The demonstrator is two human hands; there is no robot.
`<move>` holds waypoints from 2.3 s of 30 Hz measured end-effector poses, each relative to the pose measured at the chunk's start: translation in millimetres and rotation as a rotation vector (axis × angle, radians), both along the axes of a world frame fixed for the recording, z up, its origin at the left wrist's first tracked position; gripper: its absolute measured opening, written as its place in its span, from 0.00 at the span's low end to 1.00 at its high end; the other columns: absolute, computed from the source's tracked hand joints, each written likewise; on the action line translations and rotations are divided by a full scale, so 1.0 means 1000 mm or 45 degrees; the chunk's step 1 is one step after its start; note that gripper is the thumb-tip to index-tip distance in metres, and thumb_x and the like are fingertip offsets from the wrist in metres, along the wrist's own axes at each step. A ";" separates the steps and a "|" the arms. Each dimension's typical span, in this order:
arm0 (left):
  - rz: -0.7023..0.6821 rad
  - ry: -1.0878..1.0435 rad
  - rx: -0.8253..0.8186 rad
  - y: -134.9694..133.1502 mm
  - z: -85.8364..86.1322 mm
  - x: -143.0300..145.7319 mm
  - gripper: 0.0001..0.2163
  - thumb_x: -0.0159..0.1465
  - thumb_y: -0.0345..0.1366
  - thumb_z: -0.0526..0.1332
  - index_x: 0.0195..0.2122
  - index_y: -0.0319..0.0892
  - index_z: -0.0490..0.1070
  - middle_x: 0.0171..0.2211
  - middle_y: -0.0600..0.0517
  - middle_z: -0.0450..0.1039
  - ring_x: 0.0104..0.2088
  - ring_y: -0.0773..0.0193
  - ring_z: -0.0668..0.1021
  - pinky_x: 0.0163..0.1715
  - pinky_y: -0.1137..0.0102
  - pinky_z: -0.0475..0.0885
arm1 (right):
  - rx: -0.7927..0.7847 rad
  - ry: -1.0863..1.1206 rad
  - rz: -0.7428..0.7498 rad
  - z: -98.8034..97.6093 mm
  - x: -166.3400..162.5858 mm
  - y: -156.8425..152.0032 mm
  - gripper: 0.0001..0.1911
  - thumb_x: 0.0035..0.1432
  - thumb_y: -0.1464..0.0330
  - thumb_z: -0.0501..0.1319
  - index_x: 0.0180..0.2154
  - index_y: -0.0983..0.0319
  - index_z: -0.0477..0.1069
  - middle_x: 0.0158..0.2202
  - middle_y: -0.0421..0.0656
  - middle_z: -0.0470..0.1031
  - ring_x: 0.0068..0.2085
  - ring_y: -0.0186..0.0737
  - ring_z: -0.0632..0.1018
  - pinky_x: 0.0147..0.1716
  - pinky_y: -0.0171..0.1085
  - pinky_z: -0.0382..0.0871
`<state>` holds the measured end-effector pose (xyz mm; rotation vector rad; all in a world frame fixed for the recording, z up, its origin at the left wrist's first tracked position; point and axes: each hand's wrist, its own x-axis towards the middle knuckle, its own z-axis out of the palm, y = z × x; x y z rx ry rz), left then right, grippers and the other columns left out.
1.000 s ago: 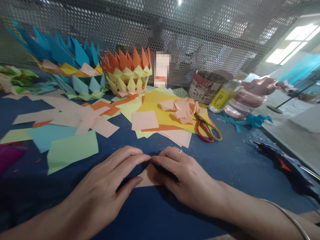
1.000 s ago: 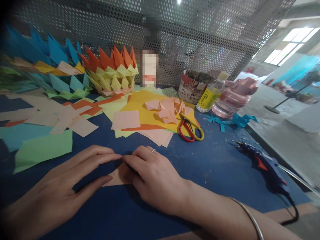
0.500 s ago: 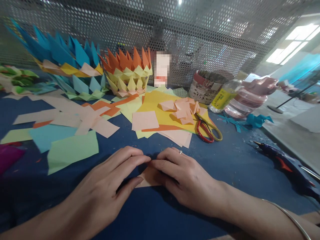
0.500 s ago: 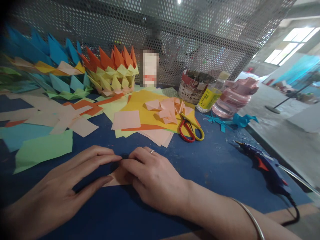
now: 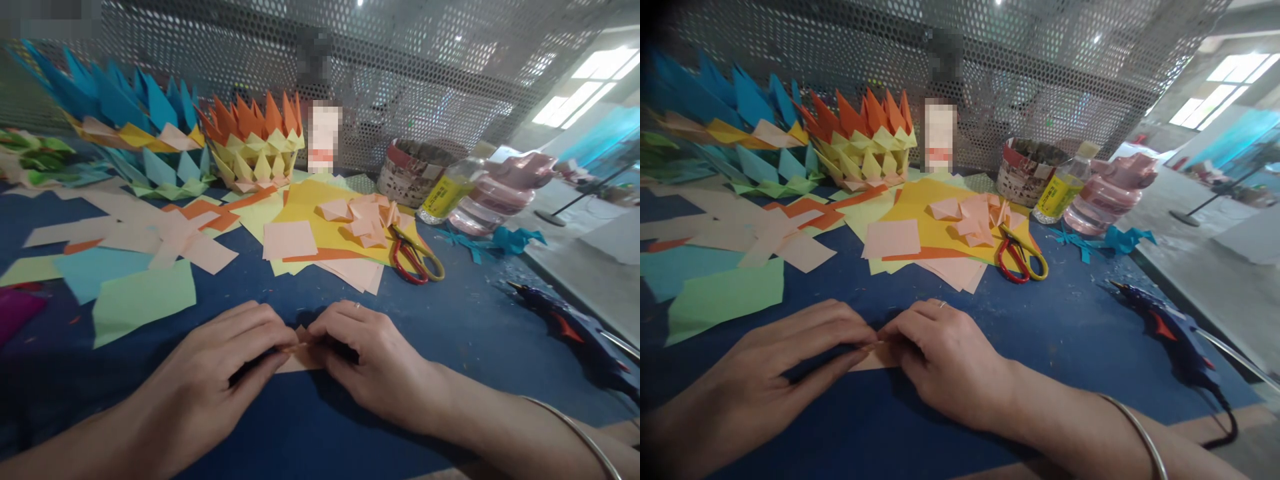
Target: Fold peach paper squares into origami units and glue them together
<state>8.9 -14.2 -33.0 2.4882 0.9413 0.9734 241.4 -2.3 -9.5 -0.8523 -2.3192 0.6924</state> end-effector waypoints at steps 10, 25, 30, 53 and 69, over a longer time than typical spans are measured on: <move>0.008 -0.021 0.001 0.003 -0.002 0.002 0.08 0.76 0.28 0.54 0.41 0.45 0.70 0.34 0.56 0.73 0.34 0.70 0.76 0.35 0.76 0.70 | 0.099 -0.028 -0.025 -0.005 -0.001 -0.002 0.08 0.65 0.81 0.62 0.40 0.65 0.77 0.36 0.45 0.80 0.37 0.38 0.79 0.38 0.33 0.71; -0.109 0.209 0.178 -0.006 0.003 -0.006 0.15 0.75 0.21 0.47 0.45 0.43 0.70 0.40 0.52 0.72 0.39 0.63 0.73 0.40 0.70 0.69 | 0.224 -0.213 0.144 0.000 0.004 -0.001 0.12 0.70 0.80 0.56 0.39 0.65 0.77 0.36 0.45 0.76 0.36 0.39 0.75 0.38 0.35 0.71; -0.060 0.353 0.348 -0.010 0.002 -0.006 0.17 0.72 0.21 0.45 0.47 0.42 0.70 0.41 0.50 0.75 0.40 0.60 0.76 0.42 0.66 0.70 | 0.337 -0.255 0.171 0.004 0.005 -0.003 0.14 0.73 0.78 0.53 0.40 0.67 0.78 0.38 0.47 0.77 0.36 0.40 0.74 0.38 0.35 0.72; 0.051 0.329 0.460 -0.039 -0.038 -0.013 0.22 0.70 0.22 0.46 0.57 0.42 0.73 0.53 0.48 0.81 0.56 0.57 0.78 0.64 0.58 0.64 | 0.569 -0.594 0.197 0.010 0.001 -0.016 0.14 0.70 0.77 0.54 0.39 0.69 0.79 0.42 0.48 0.78 0.37 0.45 0.75 0.36 0.44 0.76; 0.067 0.377 0.503 -0.033 -0.029 -0.007 0.20 0.71 0.22 0.47 0.52 0.40 0.76 0.45 0.51 0.83 0.47 0.60 0.79 0.73 0.58 0.49 | 0.630 -0.553 0.074 0.008 -0.001 -0.023 0.19 0.66 0.80 0.51 0.29 0.63 0.76 0.30 0.46 0.75 0.30 0.42 0.71 0.30 0.43 0.72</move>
